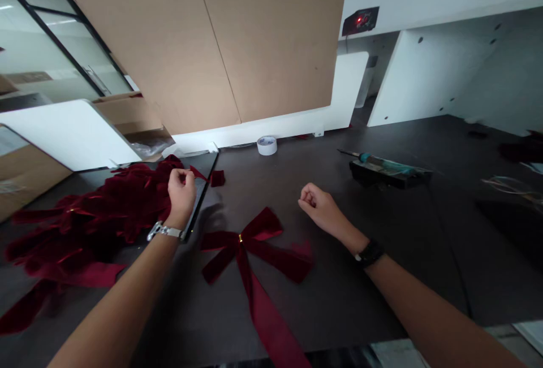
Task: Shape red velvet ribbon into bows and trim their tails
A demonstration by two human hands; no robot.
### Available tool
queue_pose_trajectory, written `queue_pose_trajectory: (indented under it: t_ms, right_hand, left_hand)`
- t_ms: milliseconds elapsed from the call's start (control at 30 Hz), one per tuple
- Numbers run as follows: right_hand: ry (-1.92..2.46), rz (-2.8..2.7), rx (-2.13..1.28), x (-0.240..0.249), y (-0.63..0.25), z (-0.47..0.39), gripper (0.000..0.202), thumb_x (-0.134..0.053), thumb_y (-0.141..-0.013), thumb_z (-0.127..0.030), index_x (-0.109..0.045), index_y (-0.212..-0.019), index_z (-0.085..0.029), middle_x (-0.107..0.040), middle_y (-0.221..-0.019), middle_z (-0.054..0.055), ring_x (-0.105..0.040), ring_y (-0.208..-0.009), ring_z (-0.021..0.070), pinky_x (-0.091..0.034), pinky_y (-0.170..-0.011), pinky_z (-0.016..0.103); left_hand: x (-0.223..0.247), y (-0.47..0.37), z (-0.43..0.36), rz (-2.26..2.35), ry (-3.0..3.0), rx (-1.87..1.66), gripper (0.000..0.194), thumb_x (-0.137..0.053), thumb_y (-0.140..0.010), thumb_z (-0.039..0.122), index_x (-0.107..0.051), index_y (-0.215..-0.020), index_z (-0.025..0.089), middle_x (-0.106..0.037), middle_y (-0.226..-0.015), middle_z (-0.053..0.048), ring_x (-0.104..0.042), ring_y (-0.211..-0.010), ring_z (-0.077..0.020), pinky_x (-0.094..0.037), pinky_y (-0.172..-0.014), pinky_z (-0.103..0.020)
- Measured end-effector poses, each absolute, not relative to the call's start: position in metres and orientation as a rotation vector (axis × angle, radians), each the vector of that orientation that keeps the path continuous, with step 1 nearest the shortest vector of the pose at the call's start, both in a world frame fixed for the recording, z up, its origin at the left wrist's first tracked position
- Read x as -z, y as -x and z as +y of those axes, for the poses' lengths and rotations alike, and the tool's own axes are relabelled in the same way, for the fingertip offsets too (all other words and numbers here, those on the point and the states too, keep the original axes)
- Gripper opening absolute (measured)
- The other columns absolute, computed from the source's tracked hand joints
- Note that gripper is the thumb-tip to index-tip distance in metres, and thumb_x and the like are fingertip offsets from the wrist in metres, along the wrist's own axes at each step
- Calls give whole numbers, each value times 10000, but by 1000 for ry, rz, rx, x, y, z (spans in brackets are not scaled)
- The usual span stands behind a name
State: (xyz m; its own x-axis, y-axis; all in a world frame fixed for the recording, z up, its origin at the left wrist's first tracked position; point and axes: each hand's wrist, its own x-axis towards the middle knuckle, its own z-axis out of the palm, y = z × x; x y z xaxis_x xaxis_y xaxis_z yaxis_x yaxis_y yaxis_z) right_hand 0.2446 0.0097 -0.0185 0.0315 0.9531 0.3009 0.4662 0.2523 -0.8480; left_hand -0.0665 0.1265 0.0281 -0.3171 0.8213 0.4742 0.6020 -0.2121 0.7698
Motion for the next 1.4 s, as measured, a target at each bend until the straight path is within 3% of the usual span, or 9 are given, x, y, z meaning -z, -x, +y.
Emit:
queue_pose_trajectory:
  t_ms: [133,300,400,500,633,733,1000,1233,1400]
  right_hand:
    - [1312,-1753,-499,13,-239,3,24,-482,-835,-188,-489,-858,-188,-508,-679,-10,-484,-601,119,-384,-598,257]
    - [1105,-1992,-525,-9,-214,-4,166,-491,-899,-228,-552,-1045,-177,-612,-995,78,-578,-828,152,-453,-760,298]
    - [1027,-2043,-686,-18,-197,-1,236,-560,-865,-235,-553,-1096,-188,-633,-1000,69,-589,-832,154,-463,-768,301]
    - [1052,-1875,-866,-11,-188,5,217,-584,-810,-187,-551,-1024,-194,-628,-820,16,-592,-723,133,-471,-691,272]
    - [1079,-1491,-1064,5,-188,10,163,-586,-790,-292,-455,-778,-198,-525,-676,-28,-546,-589,108,-468,-555,235]
    - [1044,-1328,-1129,10,-190,7,244,-611,-761,-345,-410,-758,-206,-512,-715,-27,-549,-642,108,-500,-594,236]
    - [1026,-1419,-959,6,-193,4,176,-573,-807,-330,-461,-772,-199,-540,-734,-3,-533,-656,108,-452,-615,234]
    - [909,-1746,-1009,0,-203,3,381,-744,-698,-293,-608,-1047,-219,-647,-978,38,-609,-768,139,-501,-721,279]
    - [991,-1798,-738,1,-202,2,70,-644,-807,-249,-690,-850,-218,-702,-882,34,-650,-850,176,-484,-812,318]
  left_hand:
    - [-37,48,89,1501,-1562,-1413,118,-437,-746,294,-359,-741,206,-454,-617,40,-560,-592,-132,-526,-645,-293]
    - [-33,12,37,904,-1386,-906,253,-598,-759,357,-413,-743,185,-503,-663,50,-562,-592,-96,-502,-604,-237]
    - [-21,-7,24,775,-1478,-731,314,-606,-806,443,-431,-786,183,-558,-624,33,-580,-582,-104,-462,-596,-220]
    - [-9,-16,22,758,-1435,-778,348,-584,-825,494,-442,-812,177,-577,-640,13,-568,-600,-101,-439,-607,-219]
    - [1,-17,20,695,-1383,-846,335,-633,-806,461,-493,-903,173,-569,-813,-6,-565,-735,-101,-453,-705,-234]
    - [6,-18,17,659,-1416,-783,359,-707,-763,375,-468,-956,189,-575,-880,-8,-578,-755,-101,-461,-715,-237]
    - [3,-18,14,817,-1321,-756,324,-683,-767,410,-483,-788,156,-586,-626,19,-513,-506,-65,-407,-524,-189]
    - [0,-16,15,805,-1097,-850,268,-644,-779,376,-482,-769,163,-553,-546,41,-475,-453,-54,-355,-479,-169]
    - [2,-17,14,818,-1137,-879,205,-604,-782,322,-474,-774,164,-567,-579,32,-507,-487,-60,-369,-501,-177]
